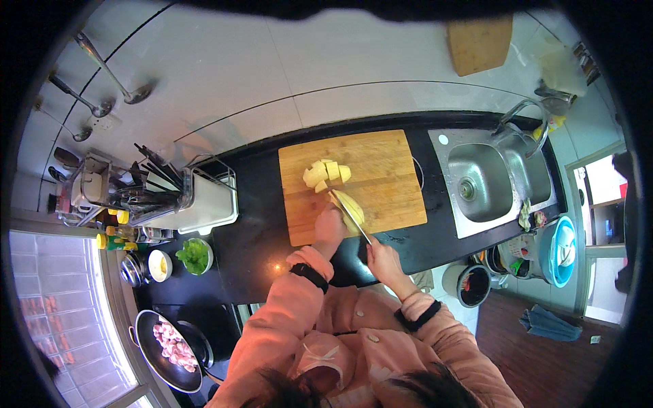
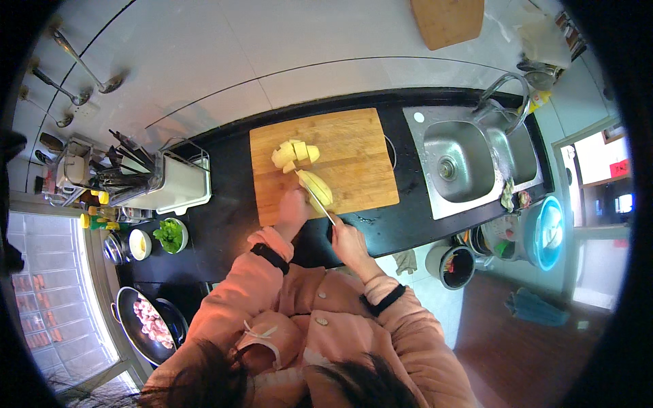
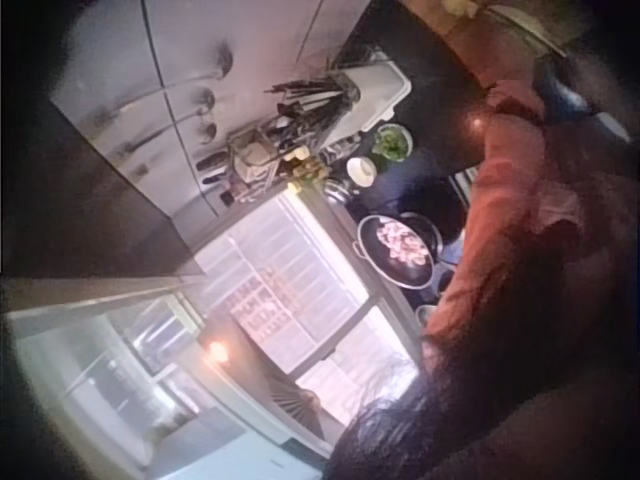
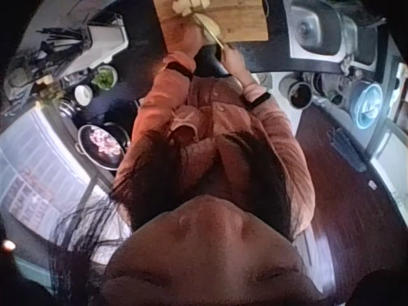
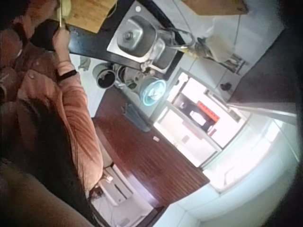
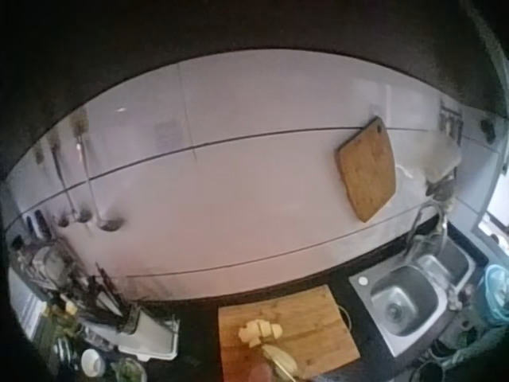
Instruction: The person slices potatoes on a cutting board, then adds oil to a pan and stirs meat in another pan. They transfer the sliced potatoes into the oiled pan and stir them with chopsticks.
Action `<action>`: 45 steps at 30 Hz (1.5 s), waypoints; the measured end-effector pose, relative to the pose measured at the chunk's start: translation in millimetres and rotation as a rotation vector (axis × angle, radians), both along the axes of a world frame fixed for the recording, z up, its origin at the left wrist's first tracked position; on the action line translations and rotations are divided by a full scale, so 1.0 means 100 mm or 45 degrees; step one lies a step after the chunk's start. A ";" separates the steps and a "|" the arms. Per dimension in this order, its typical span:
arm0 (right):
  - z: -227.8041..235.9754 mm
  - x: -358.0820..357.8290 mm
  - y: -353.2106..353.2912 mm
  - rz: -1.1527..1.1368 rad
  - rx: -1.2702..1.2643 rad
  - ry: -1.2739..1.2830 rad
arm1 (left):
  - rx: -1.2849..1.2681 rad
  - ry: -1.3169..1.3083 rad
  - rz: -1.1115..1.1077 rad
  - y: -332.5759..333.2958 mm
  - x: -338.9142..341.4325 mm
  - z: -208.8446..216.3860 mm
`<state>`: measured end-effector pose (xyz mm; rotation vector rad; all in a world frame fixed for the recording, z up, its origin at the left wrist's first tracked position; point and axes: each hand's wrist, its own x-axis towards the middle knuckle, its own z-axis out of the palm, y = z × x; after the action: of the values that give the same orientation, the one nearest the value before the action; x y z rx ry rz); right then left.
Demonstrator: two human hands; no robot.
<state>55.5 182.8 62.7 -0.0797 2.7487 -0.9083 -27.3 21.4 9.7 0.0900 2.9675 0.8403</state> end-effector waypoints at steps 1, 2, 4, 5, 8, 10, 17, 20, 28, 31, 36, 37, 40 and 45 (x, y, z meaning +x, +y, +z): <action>0.03 0.05 0.04 -0.017 -0.052 0.050 | 0.032 -0.012 -0.001 -0.02 -0.04 -0.02; 0.06 0.10 0.10 -0.073 -0.060 0.070 | 0.053 -0.030 -0.001 -0.05 -0.07 -0.03; 0.12 0.18 0.25 -0.159 -0.120 0.153 | 0.081 -0.112 -0.044 -0.14 -0.16 -0.01; 0.15 0.22 0.34 -0.197 -0.092 0.110 | 0.092 -0.182 -0.088 -0.19 -0.20 0.01; 0.18 0.34 0.57 -0.277 -0.071 -0.003 | 0.104 0.143 -0.463 -0.32 -0.35 0.11; 0.17 0.42 0.64 -0.313 -0.016 -0.072 | -0.031 0.396 -0.776 -0.36 -0.44 0.18; 0.10 0.49 0.52 -0.364 -0.152 -0.027 | -0.143 0.069 -0.977 -0.35 -0.57 0.24; 0.06 0.37 0.46 -0.296 -0.040 -0.015 | -0.093 0.001 -0.598 -0.31 -0.20 0.18; -0.02 0.08 0.35 -0.124 0.140 0.057 | 0.307 0.273 0.082 0.05 0.44 -0.30; -0.08 0.04 0.27 -0.108 0.172 0.054 | 0.303 0.297 0.078 0.12 0.42 -0.39; -0.16 -0.11 0.21 -0.084 0.184 0.068 | 0.159 0.289 0.132 0.24 0.38 -0.39; -0.15 -0.15 0.22 -0.075 0.198 0.067 | 0.170 0.301 0.155 0.26 0.36 -0.37; -0.04 -0.25 0.28 -0.062 0.201 0.192 | 0.189 0.239 0.206 0.30 0.30 -0.31; 0.29 -0.19 0.38 0.036 0.286 0.075 | 0.173 0.358 0.149 0.26 0.22 -0.20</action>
<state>36.8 221.1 91.2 -0.1055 2.8764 -0.5935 -5.2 47.5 -10.7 0.0440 3.1968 1.1316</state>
